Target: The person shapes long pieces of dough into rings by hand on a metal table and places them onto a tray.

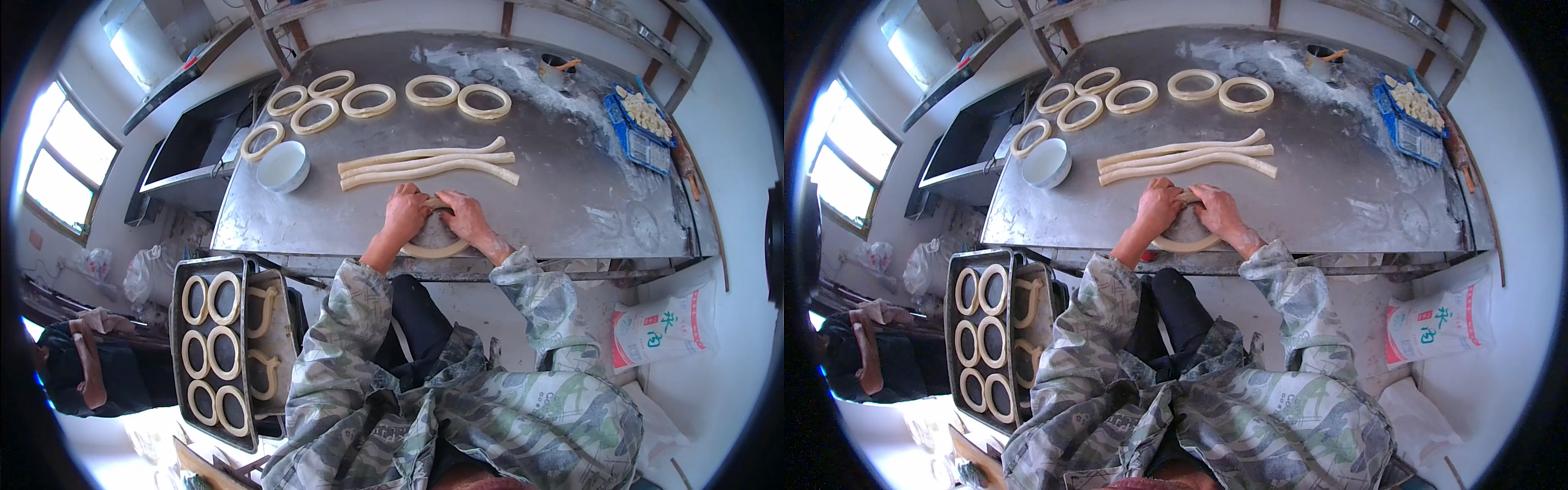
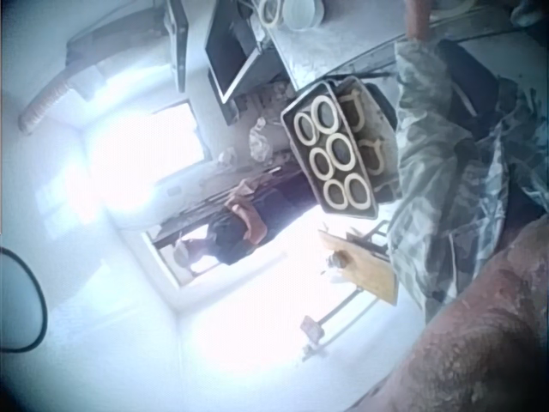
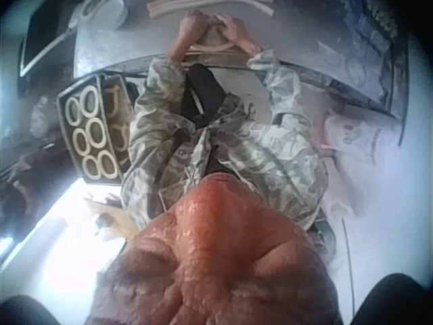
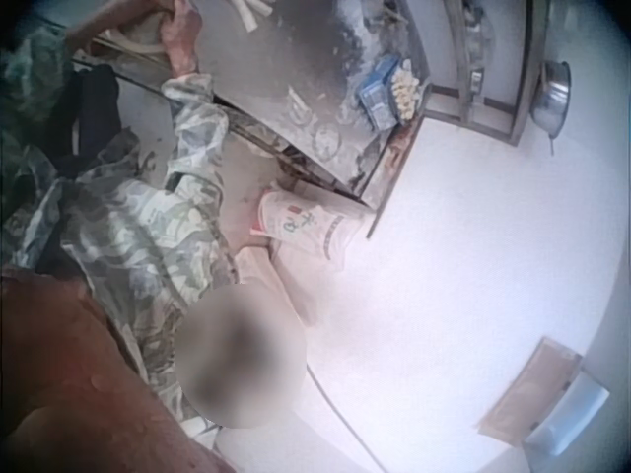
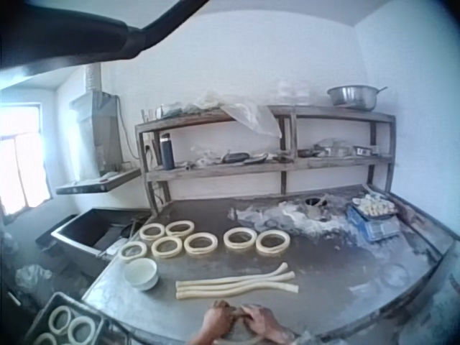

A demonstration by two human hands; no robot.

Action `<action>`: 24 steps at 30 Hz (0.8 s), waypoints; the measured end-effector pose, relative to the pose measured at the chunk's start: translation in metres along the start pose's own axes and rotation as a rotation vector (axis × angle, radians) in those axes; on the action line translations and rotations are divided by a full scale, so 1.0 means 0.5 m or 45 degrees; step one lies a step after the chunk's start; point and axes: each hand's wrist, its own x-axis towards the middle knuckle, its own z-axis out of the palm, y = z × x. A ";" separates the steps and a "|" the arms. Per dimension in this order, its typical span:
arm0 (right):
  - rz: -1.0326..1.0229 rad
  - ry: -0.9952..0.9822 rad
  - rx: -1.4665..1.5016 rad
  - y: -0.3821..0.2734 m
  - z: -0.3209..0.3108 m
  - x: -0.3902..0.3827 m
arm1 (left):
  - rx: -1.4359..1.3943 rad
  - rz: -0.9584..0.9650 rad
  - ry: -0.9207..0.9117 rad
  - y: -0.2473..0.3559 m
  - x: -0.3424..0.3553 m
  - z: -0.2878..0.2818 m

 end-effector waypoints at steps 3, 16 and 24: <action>0.010 0.050 -0.098 0.002 -0.002 -0.005 | 0.043 -0.091 -0.010 0.016 0.000 -0.015; -0.190 0.105 -0.654 -0.035 -0.092 0.021 | 0.080 -0.437 0.074 0.030 -0.033 -0.112; -0.427 0.079 -0.461 -0.082 -0.203 -0.082 | 0.034 0.281 0.176 0.098 -0.081 -0.176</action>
